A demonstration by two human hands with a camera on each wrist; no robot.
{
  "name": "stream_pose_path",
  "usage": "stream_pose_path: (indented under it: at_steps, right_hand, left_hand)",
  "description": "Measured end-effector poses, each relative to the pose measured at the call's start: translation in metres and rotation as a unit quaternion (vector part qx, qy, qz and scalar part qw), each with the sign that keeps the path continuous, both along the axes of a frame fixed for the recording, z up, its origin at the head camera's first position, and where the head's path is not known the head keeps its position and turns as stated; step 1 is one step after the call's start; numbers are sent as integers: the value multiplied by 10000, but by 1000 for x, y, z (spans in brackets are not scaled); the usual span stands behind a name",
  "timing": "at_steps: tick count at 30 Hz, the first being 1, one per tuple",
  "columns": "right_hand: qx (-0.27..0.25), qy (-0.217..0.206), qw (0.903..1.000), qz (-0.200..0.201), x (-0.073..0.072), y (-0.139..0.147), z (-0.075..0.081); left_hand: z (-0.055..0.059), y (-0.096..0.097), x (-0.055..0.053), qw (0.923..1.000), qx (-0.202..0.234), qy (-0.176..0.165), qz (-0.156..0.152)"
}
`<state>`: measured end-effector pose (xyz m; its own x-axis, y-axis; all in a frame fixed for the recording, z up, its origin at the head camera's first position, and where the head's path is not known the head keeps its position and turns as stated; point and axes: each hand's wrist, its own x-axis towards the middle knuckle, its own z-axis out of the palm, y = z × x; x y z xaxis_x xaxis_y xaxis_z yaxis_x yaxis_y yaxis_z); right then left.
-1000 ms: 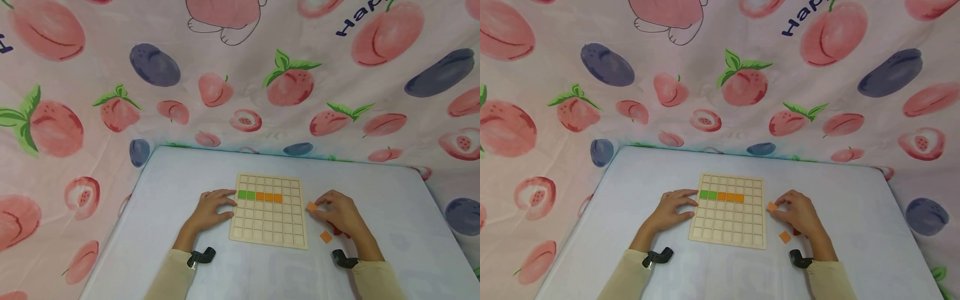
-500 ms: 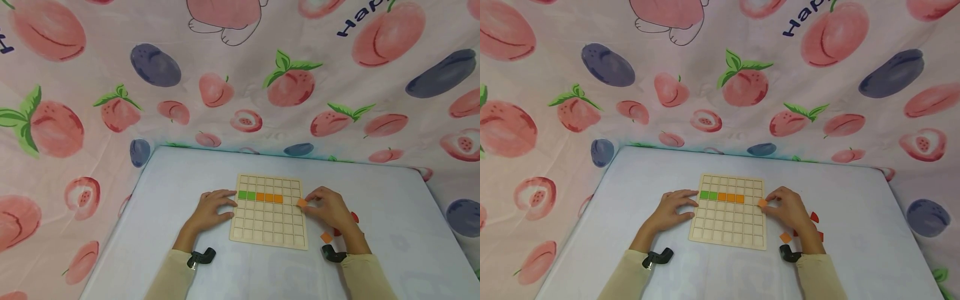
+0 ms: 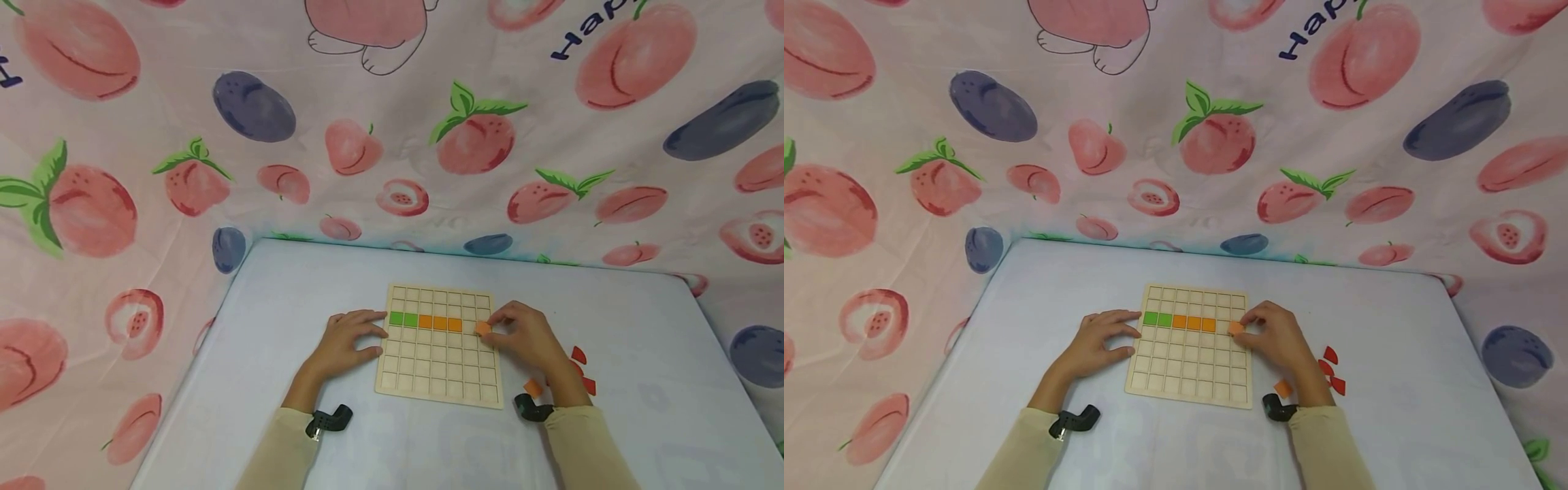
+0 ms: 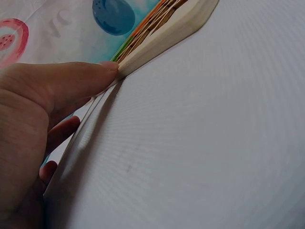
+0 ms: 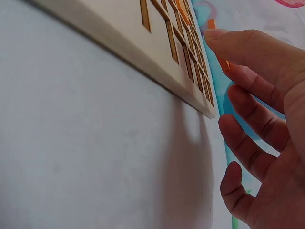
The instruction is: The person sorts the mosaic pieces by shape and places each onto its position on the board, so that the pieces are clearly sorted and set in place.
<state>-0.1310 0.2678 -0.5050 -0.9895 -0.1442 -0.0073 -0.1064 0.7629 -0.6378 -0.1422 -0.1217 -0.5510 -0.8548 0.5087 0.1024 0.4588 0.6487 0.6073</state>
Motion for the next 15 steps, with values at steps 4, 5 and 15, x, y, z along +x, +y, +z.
stream_pose_path:
  at_steps: [4, 5, 15]
  right_hand:
    - [-35, -101, 9999, -15, -3, -5, 0]
    - [-30, -150, 9999, -28, -3, -6, 0]
    - [66, -208, 9996, 192, -13, -10, -1]
  left_hand:
    - [0, 0, 0, 10000, -2, 5, 3]
    - [1, 0, 0, 10000, -5, -1, 9]
    - [3, 1, 1, 10000, 18, -18, 42]
